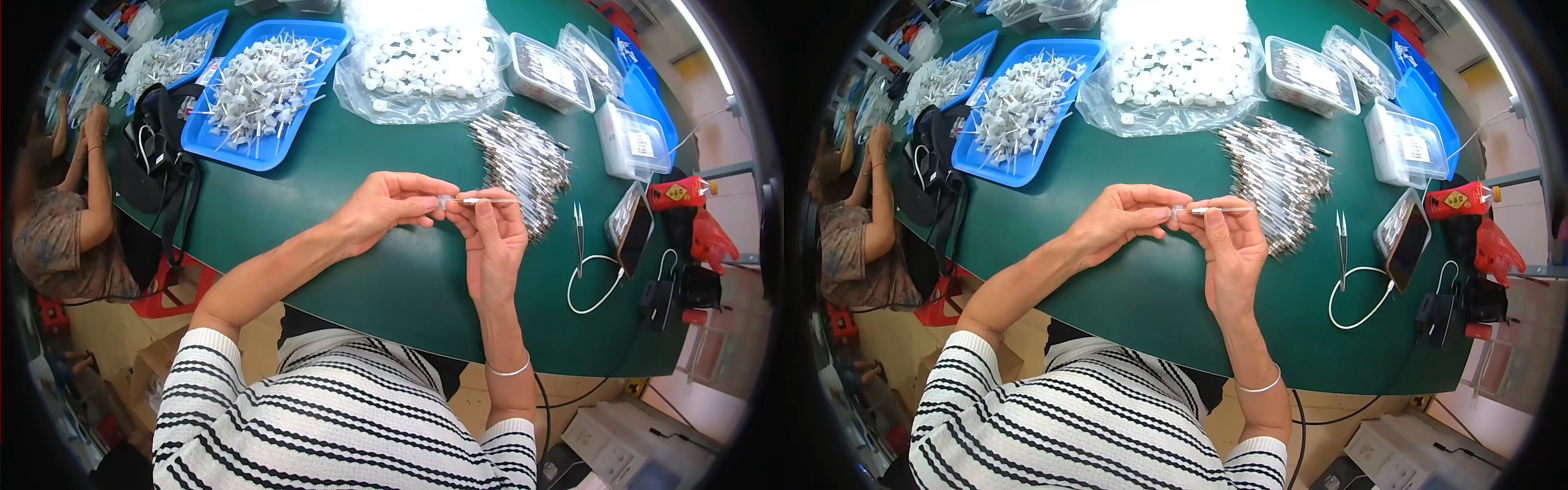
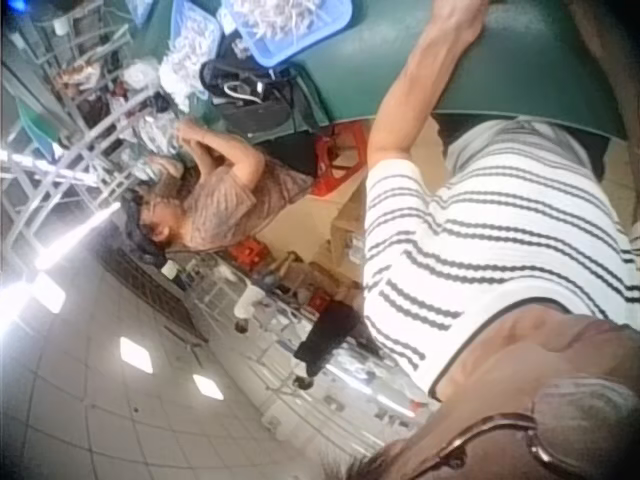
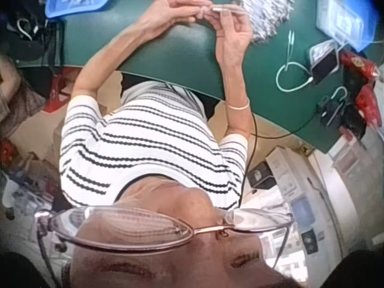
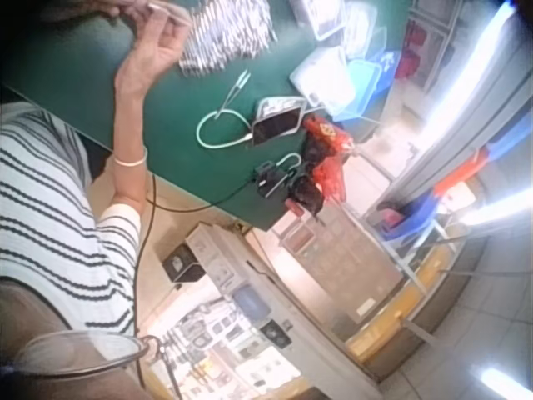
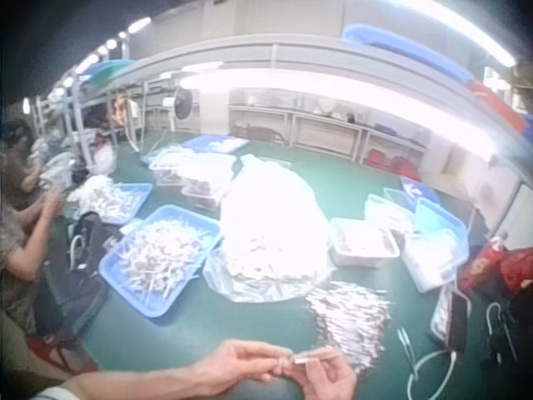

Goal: The person sits at a green workbench and repeatedly picks up small white circular components and thin metal rods. They insert the rods into the components by hand and place the assembled units into a blue tray. The process is repetitive, with the person handling items one at a time.

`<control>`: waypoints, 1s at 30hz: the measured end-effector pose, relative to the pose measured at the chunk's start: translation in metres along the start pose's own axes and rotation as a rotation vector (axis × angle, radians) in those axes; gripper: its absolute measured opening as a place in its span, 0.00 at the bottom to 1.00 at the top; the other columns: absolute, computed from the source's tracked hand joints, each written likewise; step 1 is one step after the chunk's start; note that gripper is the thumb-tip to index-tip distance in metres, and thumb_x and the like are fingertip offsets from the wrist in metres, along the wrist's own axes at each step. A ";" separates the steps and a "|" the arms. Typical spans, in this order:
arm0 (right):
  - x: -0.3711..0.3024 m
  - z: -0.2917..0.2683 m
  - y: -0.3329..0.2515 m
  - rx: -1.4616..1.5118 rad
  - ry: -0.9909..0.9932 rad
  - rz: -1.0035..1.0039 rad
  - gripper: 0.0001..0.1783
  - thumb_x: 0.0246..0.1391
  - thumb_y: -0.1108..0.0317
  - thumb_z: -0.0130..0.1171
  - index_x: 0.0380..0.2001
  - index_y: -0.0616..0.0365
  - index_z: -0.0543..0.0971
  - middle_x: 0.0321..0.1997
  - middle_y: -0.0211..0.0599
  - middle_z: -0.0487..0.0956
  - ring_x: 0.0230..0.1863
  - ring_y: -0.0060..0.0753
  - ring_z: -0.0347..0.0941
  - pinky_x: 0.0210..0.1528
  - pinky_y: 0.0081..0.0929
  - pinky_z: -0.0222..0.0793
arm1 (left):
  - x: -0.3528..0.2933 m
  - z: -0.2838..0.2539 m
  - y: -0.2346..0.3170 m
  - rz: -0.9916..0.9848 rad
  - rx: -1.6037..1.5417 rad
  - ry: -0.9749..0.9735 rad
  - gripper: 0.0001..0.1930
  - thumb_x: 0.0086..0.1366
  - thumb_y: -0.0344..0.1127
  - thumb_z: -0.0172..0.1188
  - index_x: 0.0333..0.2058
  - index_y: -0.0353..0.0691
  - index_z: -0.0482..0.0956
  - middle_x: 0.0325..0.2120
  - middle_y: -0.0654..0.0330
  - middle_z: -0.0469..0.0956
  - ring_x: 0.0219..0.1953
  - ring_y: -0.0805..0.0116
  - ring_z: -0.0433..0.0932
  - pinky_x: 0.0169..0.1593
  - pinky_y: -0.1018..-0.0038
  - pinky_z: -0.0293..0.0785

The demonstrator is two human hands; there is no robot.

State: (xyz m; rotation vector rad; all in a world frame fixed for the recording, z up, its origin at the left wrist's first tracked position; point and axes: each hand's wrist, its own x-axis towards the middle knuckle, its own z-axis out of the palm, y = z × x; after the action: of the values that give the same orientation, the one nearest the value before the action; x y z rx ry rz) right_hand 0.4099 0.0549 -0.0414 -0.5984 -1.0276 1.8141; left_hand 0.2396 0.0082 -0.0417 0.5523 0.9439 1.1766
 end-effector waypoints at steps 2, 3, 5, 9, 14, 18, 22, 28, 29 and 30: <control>0.000 -0.001 0.000 0.012 0.015 0.016 0.06 0.61 0.73 0.52 0.39 0.64 0.72 0.39 0.43 0.78 0.41 0.33 0.78 0.47 0.29 0.76 | 0.000 -0.005 -0.004 0.081 0.069 -0.010 0.12 0.62 0.31 0.61 0.44 0.35 0.79 0.35 0.60 0.80 0.34 0.79 0.77 0.40 0.81 0.75; 0.000 0.000 0.000 -0.004 0.020 0.010 0.06 0.61 0.73 0.52 0.39 0.64 0.72 0.39 0.43 0.78 0.41 0.33 0.78 0.47 0.29 0.76 | 0.001 -0.006 -0.004 0.078 0.078 -0.002 0.12 0.62 0.31 0.61 0.44 0.35 0.79 0.35 0.60 0.80 0.34 0.79 0.77 0.40 0.82 0.75; 0.000 0.001 -0.002 -0.036 0.030 -0.002 0.06 0.61 0.73 0.52 0.39 0.64 0.72 0.40 0.43 0.78 0.41 0.32 0.78 0.47 0.28 0.75 | 0.000 -0.006 -0.003 0.070 0.097 0.014 0.13 0.62 0.31 0.61 0.45 0.35 0.79 0.35 0.61 0.81 0.34 0.79 0.77 0.40 0.82 0.75; 0.000 0.001 0.000 -0.048 0.023 -0.017 0.06 0.61 0.74 0.53 0.39 0.64 0.73 0.40 0.42 0.78 0.42 0.31 0.78 0.47 0.27 0.75 | 0.000 -0.005 -0.001 -0.002 0.030 -0.005 0.14 0.62 0.31 0.61 0.46 0.35 0.78 0.35 0.61 0.81 0.35 0.78 0.78 0.41 0.82 0.75; -0.001 0.001 0.000 -0.073 0.028 -0.032 0.06 0.60 0.74 0.53 0.39 0.64 0.73 0.39 0.41 0.79 0.42 0.30 0.78 0.47 0.26 0.75 | 0.001 -0.008 -0.003 -0.033 -0.080 -0.037 0.14 0.62 0.31 0.60 0.47 0.35 0.77 0.37 0.62 0.80 0.39 0.78 0.78 0.42 0.83 0.75; -0.001 0.001 -0.002 -0.232 0.000 -0.135 0.05 0.59 0.76 0.54 0.38 0.65 0.74 0.38 0.39 0.78 0.41 0.27 0.77 0.46 0.24 0.74 | 0.002 -0.011 -0.003 -0.045 -0.097 -0.035 0.14 0.63 0.31 0.60 0.47 0.36 0.77 0.38 0.61 0.80 0.40 0.77 0.78 0.43 0.82 0.75; -0.002 0.004 -0.003 -0.353 -0.028 -0.241 0.05 0.58 0.78 0.55 0.38 0.66 0.74 0.38 0.37 0.78 0.40 0.24 0.76 0.45 0.21 0.72 | 0.000 -0.009 0.000 -0.059 -0.106 -0.038 0.14 0.63 0.32 0.60 0.47 0.36 0.77 0.37 0.61 0.80 0.40 0.77 0.78 0.44 0.82 0.75; -0.003 0.004 -0.004 -0.396 -0.032 -0.255 0.05 0.58 0.77 0.56 0.38 0.66 0.74 0.37 0.36 0.78 0.40 0.23 0.75 0.43 0.18 0.71 | 0.000 -0.008 0.000 -0.064 -0.118 -0.051 0.15 0.63 0.32 0.60 0.48 0.35 0.76 0.37 0.61 0.80 0.39 0.77 0.78 0.44 0.82 0.75; -0.003 0.004 -0.004 -0.403 -0.032 -0.256 0.05 0.58 0.77 0.56 0.38 0.66 0.74 0.37 0.36 0.78 0.40 0.23 0.75 0.43 0.18 0.71 | 0.000 -0.008 -0.001 -0.065 -0.120 -0.050 0.15 0.63 0.33 0.60 0.48 0.35 0.76 0.37 0.61 0.80 0.39 0.77 0.78 0.43 0.82 0.75; -0.003 0.004 -0.004 -0.408 -0.030 -0.253 0.05 0.58 0.77 0.56 0.38 0.65 0.74 0.36 0.36 0.78 0.39 0.23 0.76 0.43 0.18 0.71 | 0.000 -0.008 -0.001 -0.064 -0.119 -0.051 0.15 0.64 0.33 0.60 0.48 0.35 0.76 0.37 0.61 0.80 0.39 0.77 0.78 0.43 0.82 0.75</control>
State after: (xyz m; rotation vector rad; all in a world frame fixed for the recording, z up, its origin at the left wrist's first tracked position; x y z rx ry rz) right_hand 0.4106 0.0512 -0.0364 -0.6505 -1.4417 1.4040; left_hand 0.2333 0.0067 -0.0465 0.4515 0.8366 1.1484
